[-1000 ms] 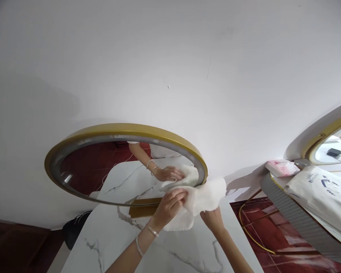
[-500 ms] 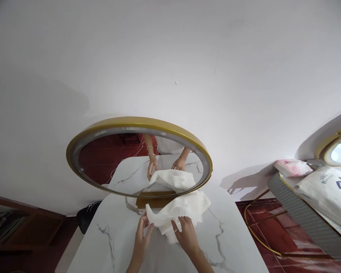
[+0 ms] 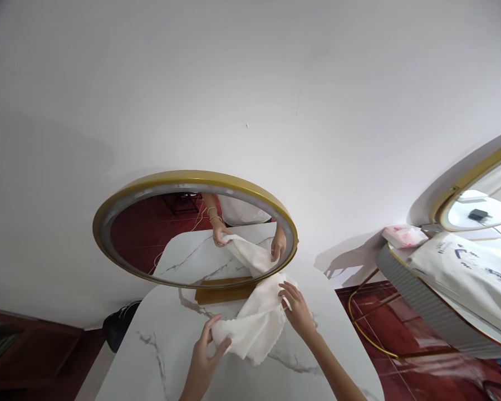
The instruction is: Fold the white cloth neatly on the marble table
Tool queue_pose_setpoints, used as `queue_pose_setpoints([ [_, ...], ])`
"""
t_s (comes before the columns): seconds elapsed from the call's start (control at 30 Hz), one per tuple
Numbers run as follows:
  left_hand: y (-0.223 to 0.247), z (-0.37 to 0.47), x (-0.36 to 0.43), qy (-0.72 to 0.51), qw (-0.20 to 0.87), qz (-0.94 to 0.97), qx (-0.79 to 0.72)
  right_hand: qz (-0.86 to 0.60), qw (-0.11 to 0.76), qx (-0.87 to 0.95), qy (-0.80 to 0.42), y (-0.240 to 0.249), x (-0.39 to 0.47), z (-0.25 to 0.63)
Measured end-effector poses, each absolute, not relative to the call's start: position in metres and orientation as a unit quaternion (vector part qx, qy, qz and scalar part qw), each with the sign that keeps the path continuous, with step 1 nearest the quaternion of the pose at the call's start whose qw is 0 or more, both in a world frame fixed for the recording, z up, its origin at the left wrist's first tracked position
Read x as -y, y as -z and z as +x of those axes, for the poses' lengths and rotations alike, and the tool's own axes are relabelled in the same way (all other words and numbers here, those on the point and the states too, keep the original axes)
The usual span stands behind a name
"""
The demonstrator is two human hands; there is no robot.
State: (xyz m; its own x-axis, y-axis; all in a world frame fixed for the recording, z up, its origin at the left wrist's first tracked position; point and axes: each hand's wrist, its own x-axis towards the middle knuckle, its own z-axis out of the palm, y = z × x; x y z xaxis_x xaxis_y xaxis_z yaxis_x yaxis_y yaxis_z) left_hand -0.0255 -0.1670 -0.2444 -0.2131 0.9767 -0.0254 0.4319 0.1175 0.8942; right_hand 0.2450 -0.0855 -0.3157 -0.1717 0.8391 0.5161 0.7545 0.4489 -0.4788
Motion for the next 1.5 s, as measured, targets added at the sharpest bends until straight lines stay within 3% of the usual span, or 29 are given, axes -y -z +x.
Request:
queue_pose_setpoints([
  [0.2,0.232,-0.046,0.183,-0.397,0.302,0.551,-0.669,-0.447,0.34,0.827,-0.029,0.312,0.109,0.221],
  [0.4,0.232,-0.06,0.202,-0.424,0.268,0.608,-0.615,-0.479,0.327,0.814,0.001,0.327,0.122,0.194],
  [0.57,0.233,-0.077,0.211,-0.352,0.271,0.715,-0.54,-0.534,0.307,0.777,-0.125,0.317,0.109,0.182],
  [0.77,0.229,-0.109,0.215,-0.316,0.229,0.748,-0.537,-0.58,0.289,0.736,-0.197,0.278,0.111,0.194],
  [1.0,0.191,-0.139,0.184,-0.303,0.15,0.802,-0.492,-0.619,0.232,0.692,-0.29,0.209,0.131,0.239],
  [1.2,0.182,-0.139,0.151,-0.28,0.131,0.812,-0.495,-0.633,0.183,0.664,-0.353,0.187,0.142,0.257],
  [1.37,0.172,-0.139,0.14,-0.313,0.073,0.801,-0.506,-0.588,0.192,0.678,-0.397,0.163,0.148,0.273],
  [1.5,0.15,-0.136,0.136,-0.33,0.064,0.804,-0.491,-0.577,0.276,0.657,-0.399,0.134,0.149,0.285],
])
